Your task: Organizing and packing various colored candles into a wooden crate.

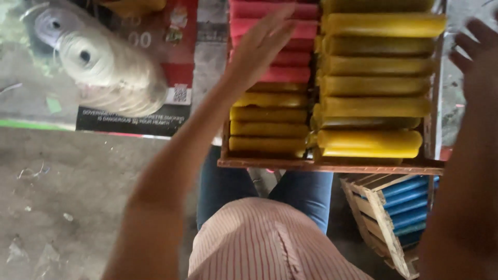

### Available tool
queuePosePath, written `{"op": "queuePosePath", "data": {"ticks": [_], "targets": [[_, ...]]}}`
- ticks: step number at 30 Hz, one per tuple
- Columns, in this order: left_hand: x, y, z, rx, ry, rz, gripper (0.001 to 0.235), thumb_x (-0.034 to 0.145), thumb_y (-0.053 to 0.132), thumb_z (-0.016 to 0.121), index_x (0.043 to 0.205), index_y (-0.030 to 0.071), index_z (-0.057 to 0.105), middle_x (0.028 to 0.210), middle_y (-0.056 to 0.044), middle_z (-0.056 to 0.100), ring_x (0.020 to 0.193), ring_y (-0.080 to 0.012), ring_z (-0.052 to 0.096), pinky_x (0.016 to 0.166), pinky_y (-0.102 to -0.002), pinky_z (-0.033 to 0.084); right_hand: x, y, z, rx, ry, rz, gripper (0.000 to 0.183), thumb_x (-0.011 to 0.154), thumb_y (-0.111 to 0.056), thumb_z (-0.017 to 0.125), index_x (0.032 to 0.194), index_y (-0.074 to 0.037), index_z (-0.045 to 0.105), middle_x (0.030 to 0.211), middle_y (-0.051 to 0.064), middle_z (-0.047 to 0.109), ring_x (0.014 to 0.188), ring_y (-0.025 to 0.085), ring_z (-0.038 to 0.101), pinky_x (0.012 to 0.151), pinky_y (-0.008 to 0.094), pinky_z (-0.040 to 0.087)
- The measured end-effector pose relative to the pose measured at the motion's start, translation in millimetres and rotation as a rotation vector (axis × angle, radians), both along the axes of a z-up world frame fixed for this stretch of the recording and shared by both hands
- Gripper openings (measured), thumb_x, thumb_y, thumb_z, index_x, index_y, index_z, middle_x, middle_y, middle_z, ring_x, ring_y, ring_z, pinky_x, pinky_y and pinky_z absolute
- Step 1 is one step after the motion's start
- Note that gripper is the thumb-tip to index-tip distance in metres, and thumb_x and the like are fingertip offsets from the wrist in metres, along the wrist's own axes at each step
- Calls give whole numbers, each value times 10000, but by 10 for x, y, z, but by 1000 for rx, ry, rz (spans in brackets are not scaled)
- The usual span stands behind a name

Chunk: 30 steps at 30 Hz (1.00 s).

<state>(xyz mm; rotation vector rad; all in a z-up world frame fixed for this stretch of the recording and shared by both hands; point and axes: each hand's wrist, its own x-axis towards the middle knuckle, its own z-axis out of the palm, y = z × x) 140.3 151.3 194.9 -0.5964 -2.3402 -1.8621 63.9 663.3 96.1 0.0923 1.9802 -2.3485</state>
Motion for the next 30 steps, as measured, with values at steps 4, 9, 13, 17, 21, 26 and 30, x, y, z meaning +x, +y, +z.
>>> {"op": "queuePosePath", "data": {"ticks": [4, 9, 13, 17, 21, 26, 30], "targets": [[686, -453, -135, -365, -131, 51, 333, 1019, 282, 530, 1178, 45, 701, 1115, -148, 775, 999, -217, 766, 801, -275, 657, 774, 268, -280, 457, 460, 152, 506, 1273, -267, 308, 1719, -33, 261, 1768, 322, 274, 1548, 519, 352, 1172, 552, 350], [848, -635, -823, -669, 189, 151, 158, 964, 73, 650, 1098, 15, 710, 1114, -146, 651, 1056, -360, 598, 868, -480, 510, 1648, -642, 97, 621, 151, -510, 546, 1053, -542, 442, 1395, -193, 684, 1373, 40, 749, 1230, 168, 757, 936, 276, 611], [711, -549, -956, -952, 150, 185, 271, 928, 293, 754, 1031, 44, 722, 1024, -120, 703, 989, -293, 644, 810, -428, 545, 1811, -925, -33, 828, 497, -583, 420, 1160, -311, 494, 1283, 19, 722, 1173, 202, 782, 1055, 292, 761, 764, 395, 573], [603, -406, -879, -1220, 43, 194, 641, 963, 720, 600, 1051, 97, 722, 1022, -92, 691, 961, -267, 609, 771, -391, 520, 1797, -1094, -136, 936, 794, -545, 422, 1206, -118, 441, 1185, 204, 713, 1034, 331, 740, 940, 414, 728, 799, 501, 596], [579, -404, -891, -1208, 17, 141, 692, 923, 807, 624, 785, 137, 726, 728, -31, 632, 705, -199, 625, 567, -341, 507, 1790, -1095, -166, 1026, 870, -622, 523, 1269, -239, 464, 1132, 173, 755, 950, 296, 772, 850, 375, 761, 702, 468, 619], [513, -542, -1119, -1128, -123, -122, 531, 853, 618, 758, 988, 118, 637, 849, -52, 689, 763, -262, 685, 564, -395, 555, 1790, -1103, -167, 1032, 842, -601, 628, 1298, -338, 427, 1107, 160, 758, 924, 282, 751, 821, 382, 757, 676, 461, 601], [533, -482, -745, -1172, -271, -195, 514, 832, 429, 784, 1176, 94, 600, 1018, -131, 730, 903, -371, 716, 641, -497, 583, 1830, -1178, -86, 1027, 749, -642, 591, 1277, -343, 455, 1097, 125, 768, 911, 247, 748, 825, 361, 735, 700, 472, 567]]}}
